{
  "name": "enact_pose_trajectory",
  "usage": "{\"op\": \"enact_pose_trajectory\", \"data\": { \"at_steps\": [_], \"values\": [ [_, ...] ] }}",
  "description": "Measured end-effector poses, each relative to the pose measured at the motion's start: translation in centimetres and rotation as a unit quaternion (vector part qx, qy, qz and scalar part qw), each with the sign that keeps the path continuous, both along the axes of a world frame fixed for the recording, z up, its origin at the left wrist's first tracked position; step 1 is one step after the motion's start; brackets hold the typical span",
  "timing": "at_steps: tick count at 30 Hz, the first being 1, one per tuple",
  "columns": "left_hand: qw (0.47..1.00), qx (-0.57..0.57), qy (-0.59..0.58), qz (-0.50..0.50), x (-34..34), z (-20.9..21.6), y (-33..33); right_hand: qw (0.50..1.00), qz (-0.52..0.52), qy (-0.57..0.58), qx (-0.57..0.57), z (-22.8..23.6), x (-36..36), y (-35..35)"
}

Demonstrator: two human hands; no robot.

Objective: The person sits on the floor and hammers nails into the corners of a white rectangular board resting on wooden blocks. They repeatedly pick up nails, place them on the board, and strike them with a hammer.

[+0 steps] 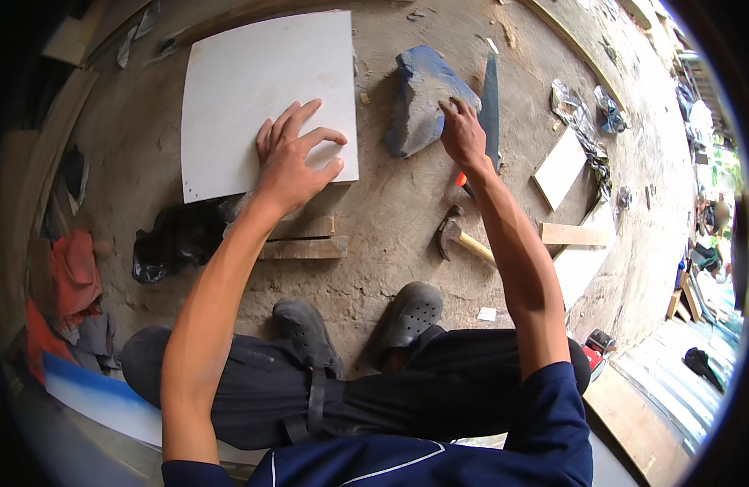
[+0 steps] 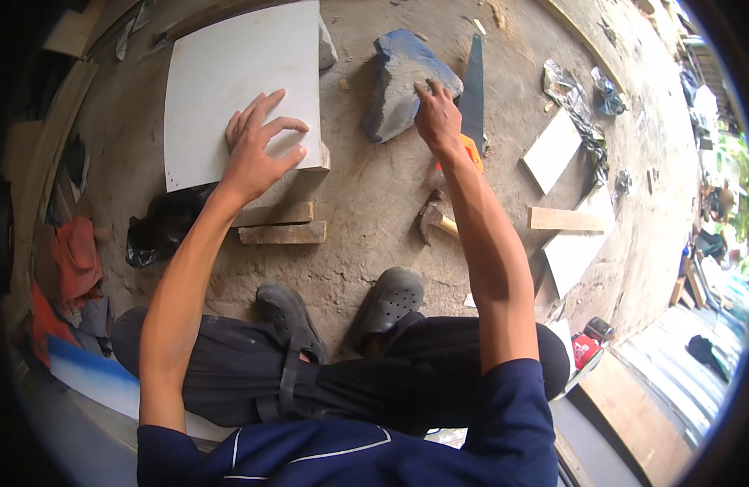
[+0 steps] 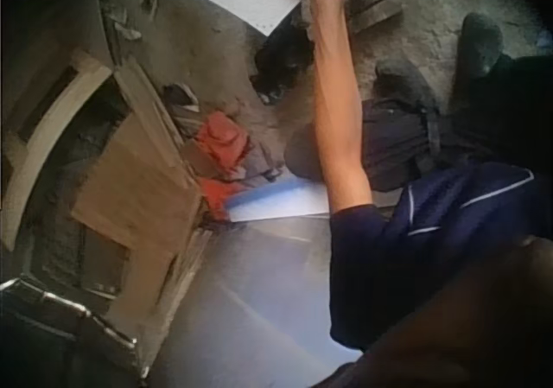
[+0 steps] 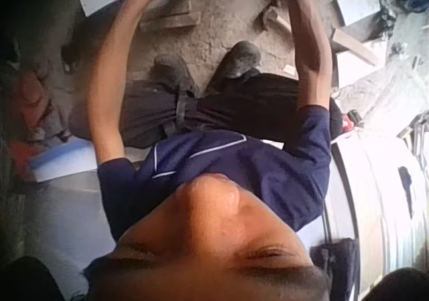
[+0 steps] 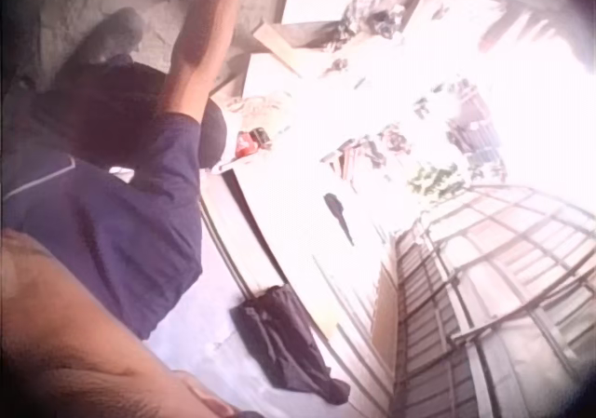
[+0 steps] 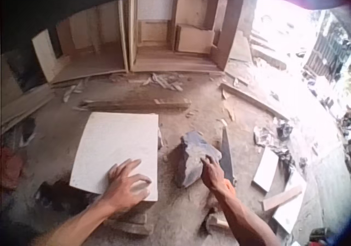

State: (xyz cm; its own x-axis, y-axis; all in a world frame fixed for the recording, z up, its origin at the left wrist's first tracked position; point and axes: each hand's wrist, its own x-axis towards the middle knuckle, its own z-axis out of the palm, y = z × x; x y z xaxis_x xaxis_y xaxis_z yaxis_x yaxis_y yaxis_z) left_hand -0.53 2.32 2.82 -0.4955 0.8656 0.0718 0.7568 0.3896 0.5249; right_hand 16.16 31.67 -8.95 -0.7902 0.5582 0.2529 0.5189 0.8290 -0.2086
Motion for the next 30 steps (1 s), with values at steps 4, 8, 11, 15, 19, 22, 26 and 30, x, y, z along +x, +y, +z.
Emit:
{"op": "enact_pose_trajectory", "data": {
  "at_steps": [4, 8, 11, 15, 19, 22, 26, 30],
  "values": [
    [1.000, -0.021, 0.000, 0.005, -0.1, 0.4, 0.0, 0.992, 0.092, -0.074, 0.034, -0.7, 0.4, 1.7],
    [0.999, -0.030, -0.011, 0.005, 0.0, 0.7, 0.2, 0.987, 0.126, -0.097, 0.016, -0.6, 0.0, 2.7],
    [0.999, -0.028, -0.016, 0.004, -0.1, 0.7, 0.2, 0.985, 0.152, -0.072, 0.019, -0.3, -1.0, 3.8],
    [0.999, -0.040, -0.012, 0.000, 0.0, 0.9, 0.3, 0.983, 0.174, -0.046, 0.017, -0.5, -1.6, 4.7],
    [0.999, -0.032, -0.015, -0.003, 0.0, 1.0, 0.3, 0.981, 0.191, -0.034, 0.028, -0.5, -1.4, 4.8],
    [0.999, -0.028, -0.018, -0.003, 0.1, 1.0, 0.4, 0.984, 0.175, -0.016, 0.006, 0.8, -1.5, 4.0],
    [1.000, -0.019, -0.020, -0.002, 0.2, 1.2, 0.4, 0.969, 0.159, 0.103, -0.156, 4.8, -2.8, 1.0],
    [1.000, 0.000, -0.025, -0.004, 0.1, 1.5, 0.4, 0.924, 0.140, 0.138, -0.327, 10.1, -3.6, -3.5]
  ]
}}
